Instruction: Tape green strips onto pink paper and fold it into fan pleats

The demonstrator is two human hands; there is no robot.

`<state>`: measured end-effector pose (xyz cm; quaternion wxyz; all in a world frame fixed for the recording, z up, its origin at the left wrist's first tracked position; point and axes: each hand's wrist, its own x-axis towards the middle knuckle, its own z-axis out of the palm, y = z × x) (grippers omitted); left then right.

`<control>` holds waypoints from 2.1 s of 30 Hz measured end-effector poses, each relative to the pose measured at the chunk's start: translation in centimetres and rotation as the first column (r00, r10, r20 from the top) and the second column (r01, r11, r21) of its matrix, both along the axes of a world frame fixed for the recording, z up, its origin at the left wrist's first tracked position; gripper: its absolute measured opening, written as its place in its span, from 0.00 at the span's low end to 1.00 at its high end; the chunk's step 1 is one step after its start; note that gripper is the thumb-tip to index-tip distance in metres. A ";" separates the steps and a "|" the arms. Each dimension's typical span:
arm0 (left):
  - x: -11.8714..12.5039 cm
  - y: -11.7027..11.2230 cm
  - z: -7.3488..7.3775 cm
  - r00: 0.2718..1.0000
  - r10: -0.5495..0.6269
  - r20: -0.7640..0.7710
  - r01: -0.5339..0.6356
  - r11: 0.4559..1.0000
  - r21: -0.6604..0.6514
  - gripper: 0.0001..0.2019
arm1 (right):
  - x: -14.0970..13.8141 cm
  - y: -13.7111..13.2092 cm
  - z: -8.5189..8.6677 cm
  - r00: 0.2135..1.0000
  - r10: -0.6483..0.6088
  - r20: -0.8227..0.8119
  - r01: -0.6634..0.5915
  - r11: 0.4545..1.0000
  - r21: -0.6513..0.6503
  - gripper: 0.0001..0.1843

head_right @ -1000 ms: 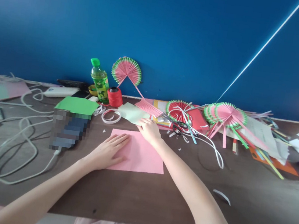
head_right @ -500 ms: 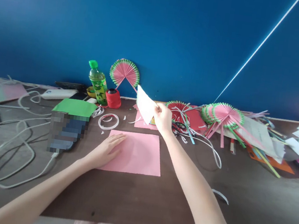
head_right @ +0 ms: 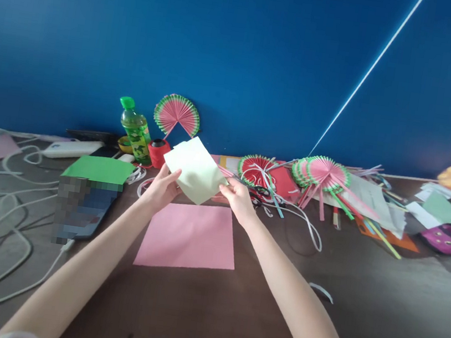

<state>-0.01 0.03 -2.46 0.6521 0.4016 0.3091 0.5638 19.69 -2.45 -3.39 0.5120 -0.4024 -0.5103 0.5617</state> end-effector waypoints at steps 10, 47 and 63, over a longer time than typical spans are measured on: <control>-3.8 1.7 -1.0 0.984 0.123 -0.128 -0.124 0.992 0.000 0.26 | 6.8 0.3 -1.1 0.572 -0.340 0.746 0.175 0.940 0.294 0.17; -4.7 1.7 -1.3 0.967 0.118 -0.227 -0.136 0.989 -0.065 0.17 | 9.8 1.4 2.2 -0.062 -0.231 0.971 0.109 0.965 0.237 0.20; -5.2 2.0 -0.6 0.973 0.186 -0.138 -0.195 0.979 -0.053 0.15 | 2.2 1.8 1.6 0.746 0.020 0.666 -0.089 0.993 0.071 0.18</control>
